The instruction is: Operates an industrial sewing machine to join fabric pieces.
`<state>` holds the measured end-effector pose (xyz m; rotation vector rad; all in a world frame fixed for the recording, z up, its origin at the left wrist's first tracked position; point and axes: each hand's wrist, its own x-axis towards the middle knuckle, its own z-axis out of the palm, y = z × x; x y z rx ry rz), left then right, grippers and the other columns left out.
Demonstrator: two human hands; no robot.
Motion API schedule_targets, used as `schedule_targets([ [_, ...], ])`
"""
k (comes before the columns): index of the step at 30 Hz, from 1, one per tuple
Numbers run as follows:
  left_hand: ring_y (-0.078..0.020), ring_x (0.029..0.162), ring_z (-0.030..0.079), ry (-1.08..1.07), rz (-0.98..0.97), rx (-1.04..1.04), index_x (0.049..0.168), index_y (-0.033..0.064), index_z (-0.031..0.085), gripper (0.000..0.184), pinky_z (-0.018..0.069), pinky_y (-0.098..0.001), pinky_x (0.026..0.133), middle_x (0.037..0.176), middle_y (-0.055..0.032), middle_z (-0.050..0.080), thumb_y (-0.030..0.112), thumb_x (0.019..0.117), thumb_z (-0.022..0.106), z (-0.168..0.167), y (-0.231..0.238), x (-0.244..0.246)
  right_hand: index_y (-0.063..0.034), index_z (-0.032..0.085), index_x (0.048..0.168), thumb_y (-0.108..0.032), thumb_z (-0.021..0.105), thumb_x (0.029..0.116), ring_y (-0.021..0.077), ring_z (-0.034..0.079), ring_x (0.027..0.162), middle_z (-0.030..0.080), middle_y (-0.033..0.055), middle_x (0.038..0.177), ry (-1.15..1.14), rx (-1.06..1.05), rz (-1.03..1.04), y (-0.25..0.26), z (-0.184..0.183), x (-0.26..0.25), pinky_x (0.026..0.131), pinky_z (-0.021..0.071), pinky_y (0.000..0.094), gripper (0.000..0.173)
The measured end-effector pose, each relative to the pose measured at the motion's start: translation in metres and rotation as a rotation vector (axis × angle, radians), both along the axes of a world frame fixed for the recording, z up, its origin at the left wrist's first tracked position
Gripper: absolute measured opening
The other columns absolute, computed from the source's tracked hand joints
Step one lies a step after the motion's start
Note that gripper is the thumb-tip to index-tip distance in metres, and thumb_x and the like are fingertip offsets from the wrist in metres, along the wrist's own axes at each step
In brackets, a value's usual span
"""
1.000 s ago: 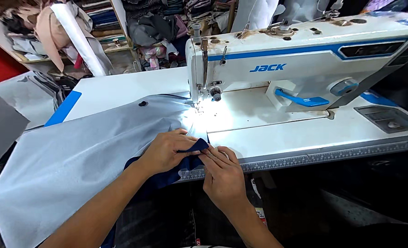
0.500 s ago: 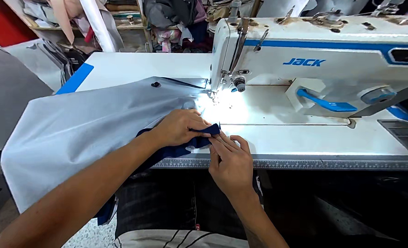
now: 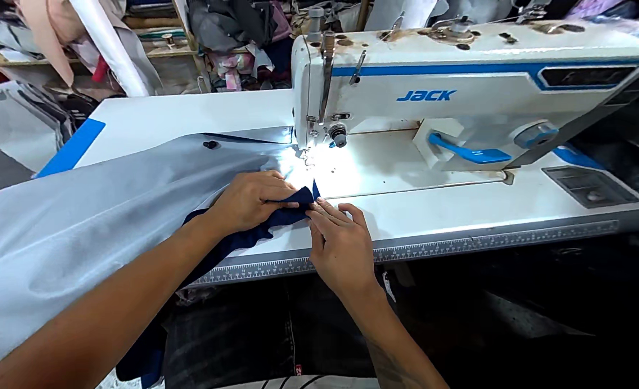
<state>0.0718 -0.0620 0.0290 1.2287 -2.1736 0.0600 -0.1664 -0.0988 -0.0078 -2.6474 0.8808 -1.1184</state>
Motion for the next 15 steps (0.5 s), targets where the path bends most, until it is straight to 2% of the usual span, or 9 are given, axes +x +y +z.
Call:
schedule_targets([
  [5, -0.0132, 0.116, 0.069, 0.03, -0.004, -0.008, 0.102, 0.0097, 0.08, 0.019, 0.0498, -0.0358, 0.112, 0.11, 0.0005, 0.077, 0.02, 0.1002, 0.064, 0.003, -0.001, -0.001, -0.0129, 0.079, 0.112, -0.017, 0.05, 0.1021, 0.014, 0.063, 0.128, 0.074, -0.0012, 0.126, 0.041, 0.009, 0.003, -0.005, 0.0, -0.001, 0.116, 0.0392, 0.0436, 0.031],
  [11, -0.0109, 0.116, 0.069, 0.016, -0.039, 0.025, 0.105, 0.0143, 0.081, 0.018, 0.0471, -0.0392, 0.116, 0.111, 0.0034, 0.078, 0.024, 0.0998, 0.066, 0.001, -0.008, 0.001, -0.0114, 0.078, 0.11, -0.018, 0.049, 0.1024, 0.0155, 0.064, 0.127, 0.075, 0.0009, 0.122, 0.089, 0.005, 0.029, -0.011, 0.005, 0.002, 0.117, 0.039, 0.0444, 0.031],
  [15, -0.0093, 0.117, 0.069, 0.015, -0.047, 0.042, 0.108, 0.0152, 0.081, 0.021, 0.0466, -0.0379, 0.116, 0.114, 0.0039, 0.077, 0.027, 0.1004, 0.066, 0.002, -0.014, 0.003, -0.0133, 0.079, 0.112, -0.023, 0.048, 0.1048, 0.0145, 0.065, 0.125, 0.076, -0.0003, 0.121, 0.134, 0.005, 0.019, -0.014, 0.009, 0.006, 0.118, 0.0384, 0.0452, 0.033],
])
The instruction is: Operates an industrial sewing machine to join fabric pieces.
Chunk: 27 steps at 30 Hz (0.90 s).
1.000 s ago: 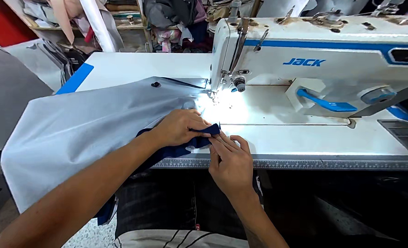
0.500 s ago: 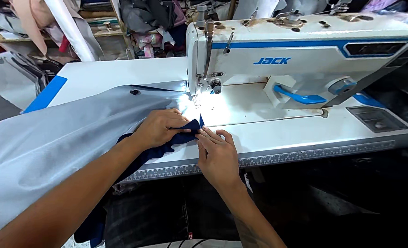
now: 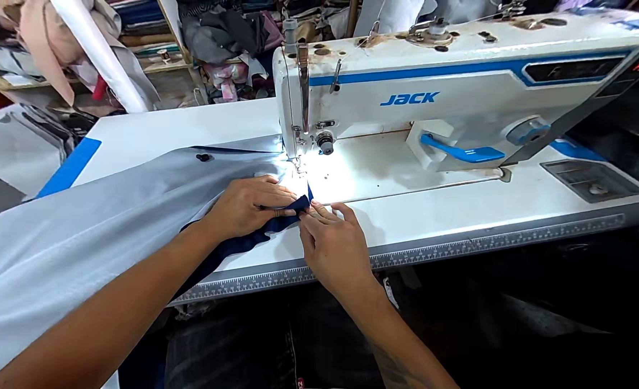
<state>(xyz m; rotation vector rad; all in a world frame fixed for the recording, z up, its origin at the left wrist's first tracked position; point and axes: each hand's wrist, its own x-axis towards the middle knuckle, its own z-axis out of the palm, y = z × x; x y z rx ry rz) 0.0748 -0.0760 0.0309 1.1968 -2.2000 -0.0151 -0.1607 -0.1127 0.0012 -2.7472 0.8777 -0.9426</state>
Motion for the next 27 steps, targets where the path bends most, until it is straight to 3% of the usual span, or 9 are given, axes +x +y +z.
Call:
schedule_targets([
  [4, -0.0082, 0.116, 0.069, -0.002, 0.013, 0.003, 0.108, 0.017, 0.081, 0.022, 0.0467, -0.0382, 0.116, 0.113, 0.006, 0.077, 0.03, 0.1009, 0.065, -0.001, -0.007, 0.003, -0.0166, 0.078, 0.118, -0.028, 0.046, 0.1065, 0.0114, 0.063, 0.127, 0.074, -0.0041, 0.126, 0.046, -0.018, -0.049, 0.003, 0.0, 0.003, 0.119, 0.038, 0.0445, 0.035],
  [11, -0.0072, 0.114, 0.068, 0.016, -0.017, -0.03, 0.109, 0.0211, 0.081, 0.019, 0.0475, -0.0389, 0.115, 0.111, 0.0088, 0.077, 0.03, 0.1015, 0.065, -0.003, -0.015, 0.006, -0.0146, 0.074, 0.125, -0.029, 0.041, 0.1077, 0.0133, 0.059, 0.133, 0.07, -0.0022, 0.135, 0.134, -0.04, -0.141, 0.022, -0.004, 0.017, 0.12, 0.0382, 0.0444, 0.04],
  [22, -0.0011, 0.116, 0.067, -0.007, 0.022, 0.032, 0.11, 0.026, 0.081, 0.02, 0.046, -0.0356, 0.117, 0.114, 0.0138, 0.076, 0.033, 0.1022, 0.063, -0.004, -0.016, 0.006, -0.0175, 0.075, 0.122, -0.029, 0.042, 0.1061, 0.0105, 0.058, 0.133, 0.071, -0.006, 0.13, 0.169, 0.012, -0.149, 0.021, 0.004, 0.024, 0.121, 0.0346, 0.0436, 0.038],
  [27, -0.002, 0.12, 0.065, -0.043, 0.096, 0.064, 0.112, 0.028, 0.079, 0.025, 0.0448, -0.0349, 0.117, 0.119, 0.0144, 0.074, 0.027, 0.0978, 0.059, -0.003, -0.016, 0.006, -0.0174, 0.074, 0.124, -0.03, 0.044, 0.1058, 0.0107, 0.057, 0.134, 0.07, -0.0054, 0.132, 0.177, 0.045, -0.091, 0.012, 0.009, 0.022, 0.12, 0.0355, 0.0409, 0.038],
])
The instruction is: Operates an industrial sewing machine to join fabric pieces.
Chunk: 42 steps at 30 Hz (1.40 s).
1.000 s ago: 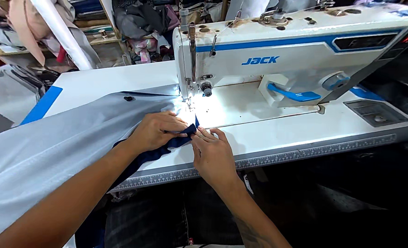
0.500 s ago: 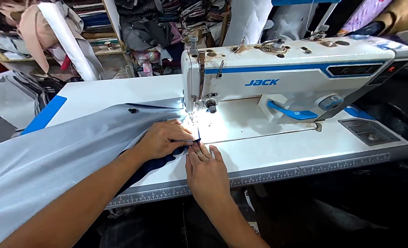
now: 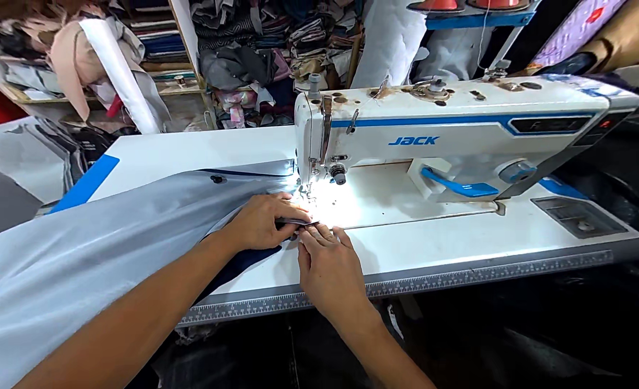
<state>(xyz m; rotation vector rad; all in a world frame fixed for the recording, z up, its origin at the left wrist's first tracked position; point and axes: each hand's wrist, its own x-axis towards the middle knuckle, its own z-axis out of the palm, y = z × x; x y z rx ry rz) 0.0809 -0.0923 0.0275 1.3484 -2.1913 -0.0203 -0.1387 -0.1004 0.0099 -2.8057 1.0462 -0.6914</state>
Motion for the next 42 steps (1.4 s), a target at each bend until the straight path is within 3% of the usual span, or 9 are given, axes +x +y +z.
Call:
schedule_targets([
  [6, -0.0059, 0.126, 0.062, 0.007, -0.049, -0.007, 0.112, 0.0232, 0.079, 0.022, 0.0429, -0.0343, 0.119, 0.122, 0.0109, 0.074, 0.022, 0.1005, 0.061, 0.0, -0.005, 0.003, -0.0168, 0.071, 0.129, -0.03, 0.041, 0.1071, 0.0105, 0.055, 0.136, 0.068, -0.0057, 0.135, 0.032, 0.036, 0.044, -0.007, 0.002, -0.001, 0.124, 0.0301, 0.0434, 0.04],
  [13, -0.0136, 0.124, 0.059, -0.034, -0.082, -0.048, 0.109, 0.0209, 0.08, 0.02, 0.0477, -0.0341, 0.11, 0.117, 0.0046, 0.071, 0.019, 0.0988, 0.063, 0.0, -0.016, 0.008, -0.0153, 0.075, 0.121, -0.026, 0.05, 0.1046, 0.0122, 0.058, 0.132, 0.071, -0.0042, 0.129, -0.063, 0.109, 0.14, -0.02, 0.008, -0.005, 0.118, 0.04, 0.0377, 0.031],
  [17, -0.0127, 0.119, 0.058, -0.085, -0.061, -0.03, 0.112, 0.0255, 0.079, 0.022, 0.0514, -0.033, 0.103, 0.115, 0.0041, 0.068, 0.021, 0.0993, 0.061, 0.001, -0.023, 0.014, -0.0204, 0.079, 0.106, -0.028, 0.058, 0.1024, 0.0017, 0.066, 0.111, 0.074, -0.0116, 0.112, -0.326, 0.201, 0.255, -0.044, 0.004, -0.025, 0.097, 0.0565, 0.0278, 0.022],
  [20, -0.0125, 0.118, 0.059, -0.093, -0.049, -0.012, 0.114, 0.0261, 0.078, 0.023, 0.0514, -0.0324, 0.102, 0.115, 0.0035, 0.067, 0.022, 0.1003, 0.06, 0.001, -0.027, 0.017, -0.0187, 0.078, 0.105, -0.026, 0.062, 0.1002, 0.0027, 0.07, 0.082, 0.075, -0.0075, 0.097, -0.476, 0.088, 0.138, -0.057, 0.001, -0.054, 0.07, 0.0612, 0.0262, 0.019],
  [24, -0.0138, 0.117, 0.059, -0.102, -0.052, -0.023, 0.114, 0.0249, 0.079, 0.024, 0.0515, -0.0325, 0.101, 0.116, 0.0013, 0.067, 0.022, 0.1008, 0.059, 0.001, -0.031, 0.021, -0.0062, 0.069, 0.128, -0.023, 0.058, 0.1023, 0.0322, 0.069, 0.114, 0.07, 0.0151, 0.127, -0.412, -0.224, -0.294, -0.092, 0.003, -0.119, 0.092, 0.0577, 0.0532, 0.033],
  [27, -0.0152, 0.117, 0.059, -0.095, -0.051, -0.033, 0.112, 0.0231, 0.079, 0.022, 0.0509, -0.0327, 0.101, 0.116, -0.001, 0.067, 0.021, 0.0996, 0.06, 0.001, -0.032, 0.024, -0.0019, 0.046, 0.151, -0.031, 0.057, 0.0991, 0.0472, 0.035, 0.147, 0.038, 0.0261, 0.158, -0.34, -0.196, -0.405, -0.134, 0.005, -0.162, 0.119, 0.0299, 0.0635, 0.06],
  [28, -0.015, 0.117, 0.059, -0.099, -0.048, -0.039, 0.111, 0.0232, 0.079, 0.022, 0.0511, -0.0322, 0.101, 0.116, -0.0009, 0.067, 0.021, 0.0994, 0.061, 0.001, -0.032, 0.024, -0.0035, 0.04, 0.154, -0.033, 0.057, 0.0971, 0.0481, 0.023, 0.152, 0.029, 0.0254, 0.164, -0.318, -0.184, -0.399, -0.144, 0.004, -0.169, 0.122, 0.0215, 0.0654, 0.066],
  [30, -0.0143, 0.115, 0.059, -0.108, -0.046, -0.058, 0.111, 0.0234, 0.079, 0.022, 0.0515, -0.0313, 0.099, 0.114, 0.0002, 0.067, 0.022, 0.0995, 0.06, 0.001, -0.036, 0.026, -0.0081, 0.04, 0.156, -0.037, 0.057, 0.0953, 0.045, 0.017, 0.155, 0.028, 0.0197, 0.166, -0.286, -0.188, -0.383, -0.156, 0.0, -0.173, 0.122, 0.0184, 0.0667, 0.069],
  [42, -0.016, 0.111, 0.061, -0.11, -0.018, -0.097, 0.103, 0.0172, 0.08, 0.02, 0.0516, -0.0331, 0.099, 0.108, -0.001, 0.069, 0.017, 0.0944, 0.062, 0.002, -0.044, 0.029, -0.0081, 0.04, 0.154, -0.035, 0.053, 0.0979, 0.0361, 0.022, 0.156, 0.032, 0.0152, 0.165, -0.324, -0.157, -0.399, -0.148, -0.006, -0.168, 0.123, 0.025, 0.0597, 0.064],
])
